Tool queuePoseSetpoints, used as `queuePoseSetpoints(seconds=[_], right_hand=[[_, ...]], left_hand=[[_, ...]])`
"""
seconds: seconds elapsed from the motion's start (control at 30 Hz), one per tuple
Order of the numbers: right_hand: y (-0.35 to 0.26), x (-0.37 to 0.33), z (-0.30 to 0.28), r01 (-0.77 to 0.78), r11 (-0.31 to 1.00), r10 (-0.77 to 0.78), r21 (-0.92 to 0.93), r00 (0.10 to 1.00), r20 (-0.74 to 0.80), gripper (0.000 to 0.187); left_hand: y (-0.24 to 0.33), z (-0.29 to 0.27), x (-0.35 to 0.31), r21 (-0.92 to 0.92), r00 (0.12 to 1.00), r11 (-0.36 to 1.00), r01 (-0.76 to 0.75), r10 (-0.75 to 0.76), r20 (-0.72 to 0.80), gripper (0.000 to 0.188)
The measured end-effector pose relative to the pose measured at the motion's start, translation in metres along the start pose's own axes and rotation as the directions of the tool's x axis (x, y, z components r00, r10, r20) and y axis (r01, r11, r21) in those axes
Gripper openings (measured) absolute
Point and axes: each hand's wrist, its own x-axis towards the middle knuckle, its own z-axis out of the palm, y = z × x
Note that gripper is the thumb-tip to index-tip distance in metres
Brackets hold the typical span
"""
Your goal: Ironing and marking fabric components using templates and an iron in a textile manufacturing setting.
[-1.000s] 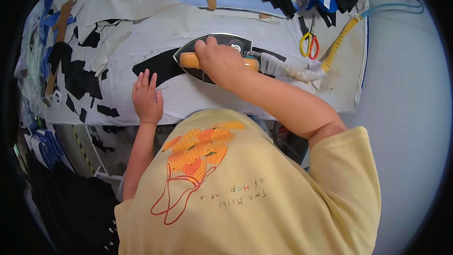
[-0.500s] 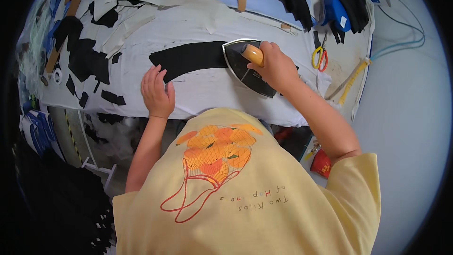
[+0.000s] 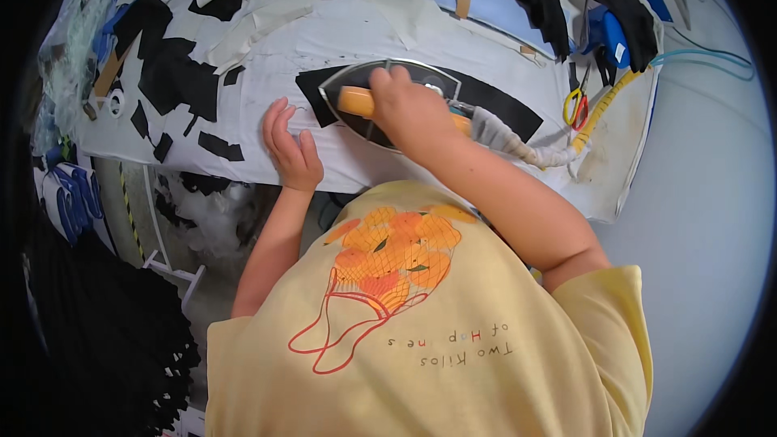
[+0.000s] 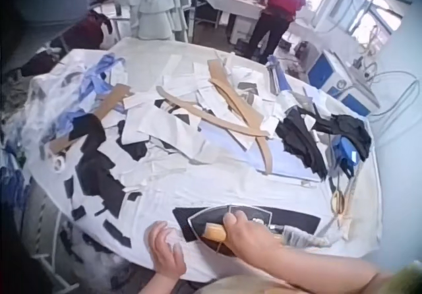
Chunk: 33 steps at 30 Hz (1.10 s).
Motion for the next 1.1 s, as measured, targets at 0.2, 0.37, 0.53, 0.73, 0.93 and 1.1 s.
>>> queuePoseSetpoints(seconds=[0.2,0.37,0.53,0.73,0.93,1.1], right_hand=[[0.001,-0.007,-0.026,-0.095,0.995,0.092,0.036,0.993,0.076,0.045],[-0.055,0.024,-0.013,0.079,0.996,-0.08,0.04,0.996,0.036,0.035],[-0.086,0.049,0.004,0.11,0.993,-0.111,-0.029,0.993,-0.035,0.02],[-0.049,0.021,0.007,0.085,0.996,-0.084,-0.027,0.995,0.056,0.019],[-0.017,0.001,-0.021,-0.005,0.999,0.01,-0.051,0.995,0.097,0.035],[-0.055,0.019,-0.019,0.037,0.999,-0.037,0.01,0.999,0.038,0.033]], left_hand=[[-0.019,-0.027,0.012,0.058,0.989,0.993,0.1,-0.093,-0.111,0.033],[-0.05,-0.048,0.017,0.169,0.995,0.983,0.064,-0.051,-0.084,0.037],[-0.049,-0.043,0.019,0.171,0.995,0.983,0.066,-0.053,-0.08,0.039],[-0.052,-0.044,0.015,0.207,0.995,0.976,0.074,-0.058,-0.081,0.041],[-0.051,-0.044,0.018,0.224,0.996,0.974,0.019,0.0,-0.087,0.04],[-0.045,-0.042,0.015,0.198,0.994,0.977,0.08,-0.064,-0.087,0.039]])
